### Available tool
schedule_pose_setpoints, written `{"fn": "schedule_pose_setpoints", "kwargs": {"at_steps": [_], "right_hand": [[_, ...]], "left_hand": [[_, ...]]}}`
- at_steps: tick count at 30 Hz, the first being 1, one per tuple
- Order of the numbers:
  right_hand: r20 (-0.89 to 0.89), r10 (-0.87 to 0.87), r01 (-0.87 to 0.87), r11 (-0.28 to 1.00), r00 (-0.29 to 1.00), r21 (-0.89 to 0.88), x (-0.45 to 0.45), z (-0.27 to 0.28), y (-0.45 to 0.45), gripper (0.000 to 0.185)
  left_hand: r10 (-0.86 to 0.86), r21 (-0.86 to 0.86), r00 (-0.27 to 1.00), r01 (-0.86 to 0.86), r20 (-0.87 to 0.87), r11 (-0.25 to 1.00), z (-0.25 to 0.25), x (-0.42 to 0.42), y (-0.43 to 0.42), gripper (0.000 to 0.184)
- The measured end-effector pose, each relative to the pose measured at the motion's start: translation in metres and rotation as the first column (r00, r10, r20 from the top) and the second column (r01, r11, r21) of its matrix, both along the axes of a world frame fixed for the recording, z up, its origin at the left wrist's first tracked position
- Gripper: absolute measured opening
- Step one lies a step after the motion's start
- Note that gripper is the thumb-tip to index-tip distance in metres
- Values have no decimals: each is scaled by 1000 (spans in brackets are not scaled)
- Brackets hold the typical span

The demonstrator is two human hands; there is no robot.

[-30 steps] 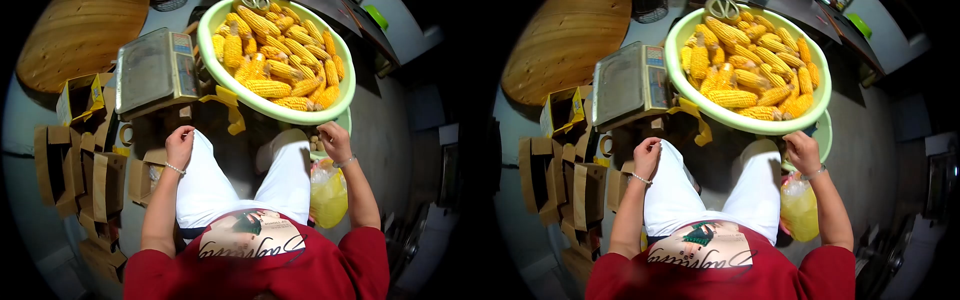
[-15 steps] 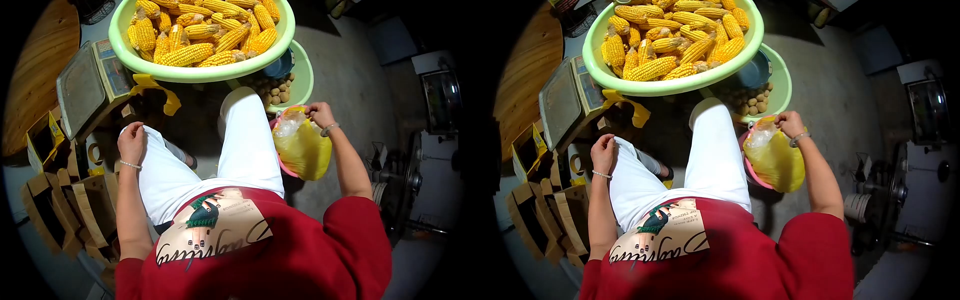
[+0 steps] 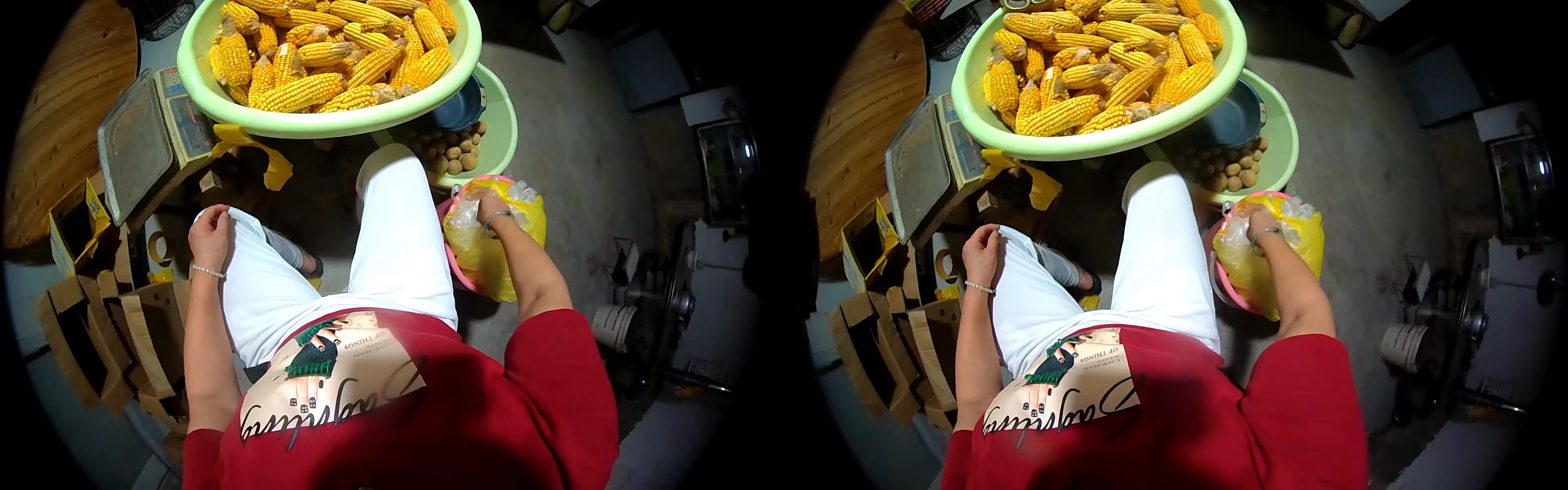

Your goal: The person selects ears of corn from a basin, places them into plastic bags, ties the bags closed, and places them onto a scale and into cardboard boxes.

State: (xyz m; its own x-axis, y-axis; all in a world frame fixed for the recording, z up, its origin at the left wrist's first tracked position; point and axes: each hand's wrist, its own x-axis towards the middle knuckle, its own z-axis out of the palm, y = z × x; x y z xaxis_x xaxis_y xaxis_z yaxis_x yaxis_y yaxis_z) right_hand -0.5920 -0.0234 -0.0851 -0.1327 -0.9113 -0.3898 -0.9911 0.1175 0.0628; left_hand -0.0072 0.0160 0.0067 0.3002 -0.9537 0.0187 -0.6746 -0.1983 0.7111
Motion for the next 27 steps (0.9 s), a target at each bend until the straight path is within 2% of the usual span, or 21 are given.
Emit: {"fn": "schedule_pose_setpoints", "kwargs": {"at_steps": [1,2,4,7,8,11,12,14,16,17,18,20,22,24,25,27], "right_hand": [[30,-32,31,999,999,24,-4,-3,-4,16],[186,-213,210,977,959,34,-12,-2,-6,12],[467,-521,526,840,714,133,7,42,-9,5],[651,-327,503,859,685,-98,-11,39,-10,8],[762,-195,454,879,617,-143,-21,34,-11,6],[962,-228,587,803,148,100,-31,50,-13,3],[960,-246,591,798,135,121,-29,67,-13,8],[982,-182,600,792,48,117,-19,94,-18,8],[998,-56,622,780,-36,67,4,119,-27,10],[997,-26,584,809,-73,64,20,134,-32,11],[994,0,544,837,-114,62,40,156,-36,12],[987,34,436,899,-156,38,80,193,-41,13],[981,59,356,934,-184,10,123,213,-44,12],[980,81,263,964,-180,-31,166,224,-43,12],[983,91,212,976,-160,-56,186,227,-40,12],[988,146,101,985,-40,-141,218,230,-34,15]], "left_hand": [[5,4,1000,-5,-16,1000,0,-1,-1,16],[10,8,999,-10,-34,1000,0,-3,-1,16],[10,11,999,-9,-43,1000,0,-4,-2,16],[-3,10,1000,3,-10,1000,1,-6,-3,16],[-6,13,1000,6,9,1000,3,-7,-3,16],[-31,1,998,31,52,1000,3,-5,-2,15],[-39,-10,997,40,64,999,1,-4,-2,14],[-14,-19,982,11,-187,1000,-1,-7,-2,14],[-32,-28,874,21,-485,999,4,-22,-1,14],[-74,-3,894,81,-443,997,10,-34,0,13],[-127,-54,880,115,-457,992,30,-59,1,15],[-281,-85,792,280,-542,956,53,-99,1,39],[-496,-96,744,511,-449,854,91,-132,-2,66],[-542,-155,628,562,-558,812,107,-161,-5,76],[-541,-196,561,559,-627,806,103,-174,-5,75],[-431,-160,310,625,-848,764,104,-188,-9,72]]}}
